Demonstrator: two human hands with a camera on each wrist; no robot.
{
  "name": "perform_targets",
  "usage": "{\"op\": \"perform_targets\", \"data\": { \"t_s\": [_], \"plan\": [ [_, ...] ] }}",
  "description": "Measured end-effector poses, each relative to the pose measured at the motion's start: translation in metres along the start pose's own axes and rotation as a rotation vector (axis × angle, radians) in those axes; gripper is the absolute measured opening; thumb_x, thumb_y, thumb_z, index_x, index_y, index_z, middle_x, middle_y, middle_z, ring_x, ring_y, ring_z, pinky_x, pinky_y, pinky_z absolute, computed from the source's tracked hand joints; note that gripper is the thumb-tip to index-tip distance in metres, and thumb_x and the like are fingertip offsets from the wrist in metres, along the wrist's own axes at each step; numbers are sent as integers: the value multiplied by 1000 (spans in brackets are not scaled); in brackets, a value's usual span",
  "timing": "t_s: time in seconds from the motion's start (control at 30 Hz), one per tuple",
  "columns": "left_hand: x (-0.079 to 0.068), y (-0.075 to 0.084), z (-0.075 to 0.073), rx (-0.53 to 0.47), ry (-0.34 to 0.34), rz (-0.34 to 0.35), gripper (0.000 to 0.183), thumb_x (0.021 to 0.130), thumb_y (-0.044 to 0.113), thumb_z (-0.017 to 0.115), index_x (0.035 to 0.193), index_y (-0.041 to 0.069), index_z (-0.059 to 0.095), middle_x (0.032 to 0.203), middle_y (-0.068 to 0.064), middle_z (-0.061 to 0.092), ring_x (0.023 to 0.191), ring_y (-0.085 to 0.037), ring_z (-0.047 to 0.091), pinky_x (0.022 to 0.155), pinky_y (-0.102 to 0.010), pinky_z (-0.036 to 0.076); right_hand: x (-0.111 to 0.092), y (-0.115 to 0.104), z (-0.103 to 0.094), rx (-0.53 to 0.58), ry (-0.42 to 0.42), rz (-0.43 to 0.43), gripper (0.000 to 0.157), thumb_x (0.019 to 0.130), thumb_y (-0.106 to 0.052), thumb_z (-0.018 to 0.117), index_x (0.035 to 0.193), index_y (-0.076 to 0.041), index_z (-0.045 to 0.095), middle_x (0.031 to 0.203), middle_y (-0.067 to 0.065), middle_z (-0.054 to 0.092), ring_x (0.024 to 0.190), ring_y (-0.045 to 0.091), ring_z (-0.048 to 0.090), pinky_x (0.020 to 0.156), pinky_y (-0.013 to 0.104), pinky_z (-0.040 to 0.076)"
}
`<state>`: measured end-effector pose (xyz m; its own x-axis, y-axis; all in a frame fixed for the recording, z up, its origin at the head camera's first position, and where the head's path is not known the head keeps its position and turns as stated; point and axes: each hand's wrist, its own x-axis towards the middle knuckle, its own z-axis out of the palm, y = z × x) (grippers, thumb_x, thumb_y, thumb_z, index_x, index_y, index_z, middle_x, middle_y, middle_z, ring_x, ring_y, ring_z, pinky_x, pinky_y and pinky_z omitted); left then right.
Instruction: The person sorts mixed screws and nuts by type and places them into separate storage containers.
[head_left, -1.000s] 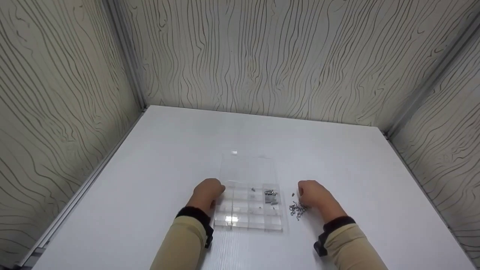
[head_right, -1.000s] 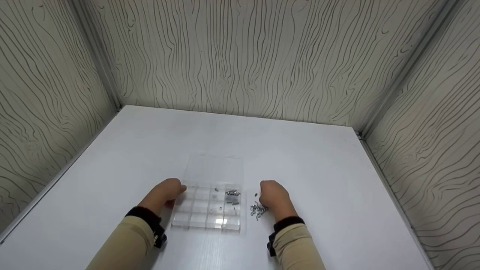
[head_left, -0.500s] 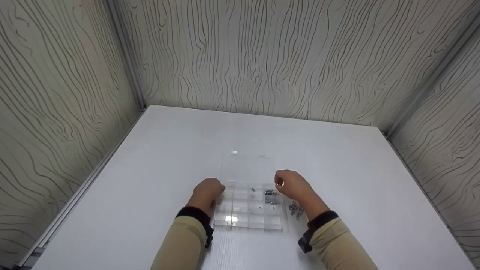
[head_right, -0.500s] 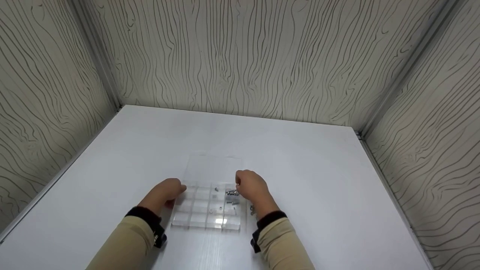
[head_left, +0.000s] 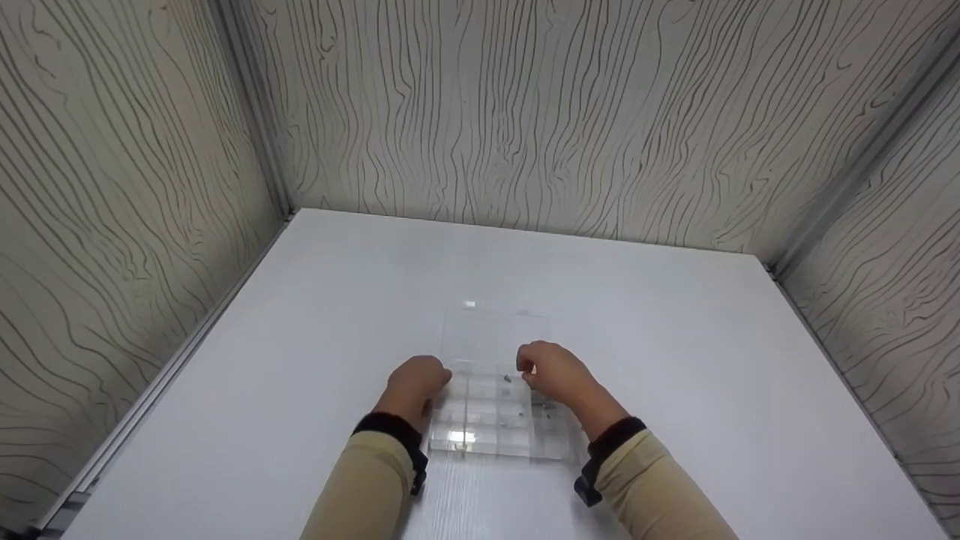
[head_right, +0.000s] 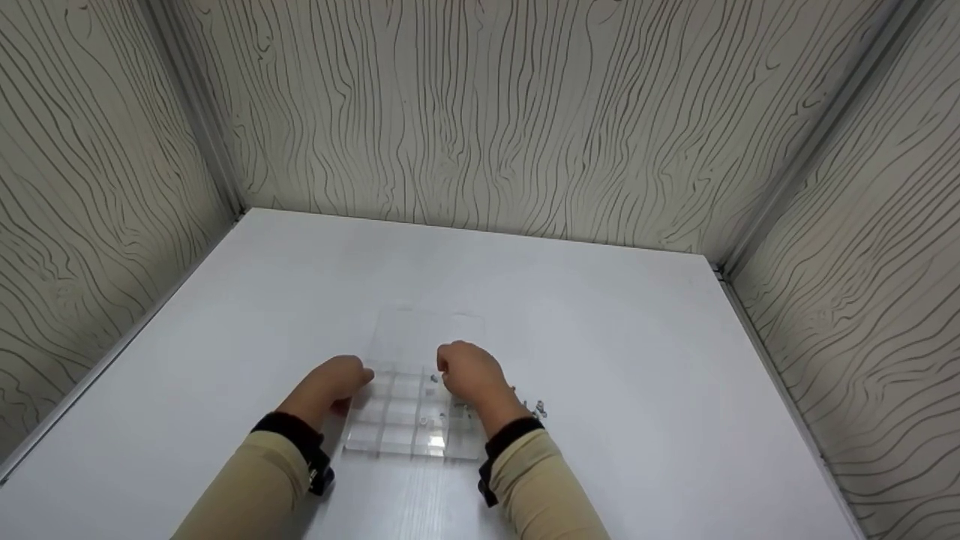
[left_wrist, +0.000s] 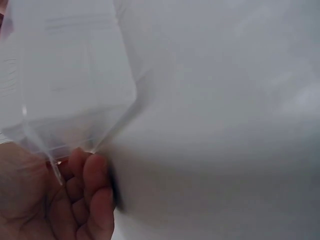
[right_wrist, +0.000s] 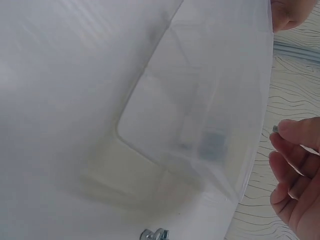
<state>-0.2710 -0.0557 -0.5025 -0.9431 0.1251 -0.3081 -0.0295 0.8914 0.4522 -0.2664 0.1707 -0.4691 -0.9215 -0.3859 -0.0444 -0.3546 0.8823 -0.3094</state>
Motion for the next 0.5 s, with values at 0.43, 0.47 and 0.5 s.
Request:
{"op": "perform_targets", "data": {
  "t_s": [0.43,0.47,0.5],
  "plan": [
    [0,2,-1,-51,-29,-49,33,91,27,49,69,6,58,79,-9,59,68,-21,52,69,-35,46,-4,6,-3,37,-8,23,7,82,-7,65,88,-11,63,84,-3,59,82,16,56,73,36,47],
    [-1,2,-1,-51,-37,-47,33,91,27,48,68,6,58,77,-8,58,65,-21,51,66,-33,45,-5,8,-4,45,-4,30,6,82,-7,64,87,-11,63,84,-3,59,82,15,56,73,35,47],
    [-1,2,-2,-49,-43,-47,33,92,26,47,68,6,57,75,-8,57,62,-20,50,63,-32,44,-6,10,-6,54,0,35,6,82,-7,64,87,-11,63,83,-4,59,81,15,56,72,35,46]
  ]
}}
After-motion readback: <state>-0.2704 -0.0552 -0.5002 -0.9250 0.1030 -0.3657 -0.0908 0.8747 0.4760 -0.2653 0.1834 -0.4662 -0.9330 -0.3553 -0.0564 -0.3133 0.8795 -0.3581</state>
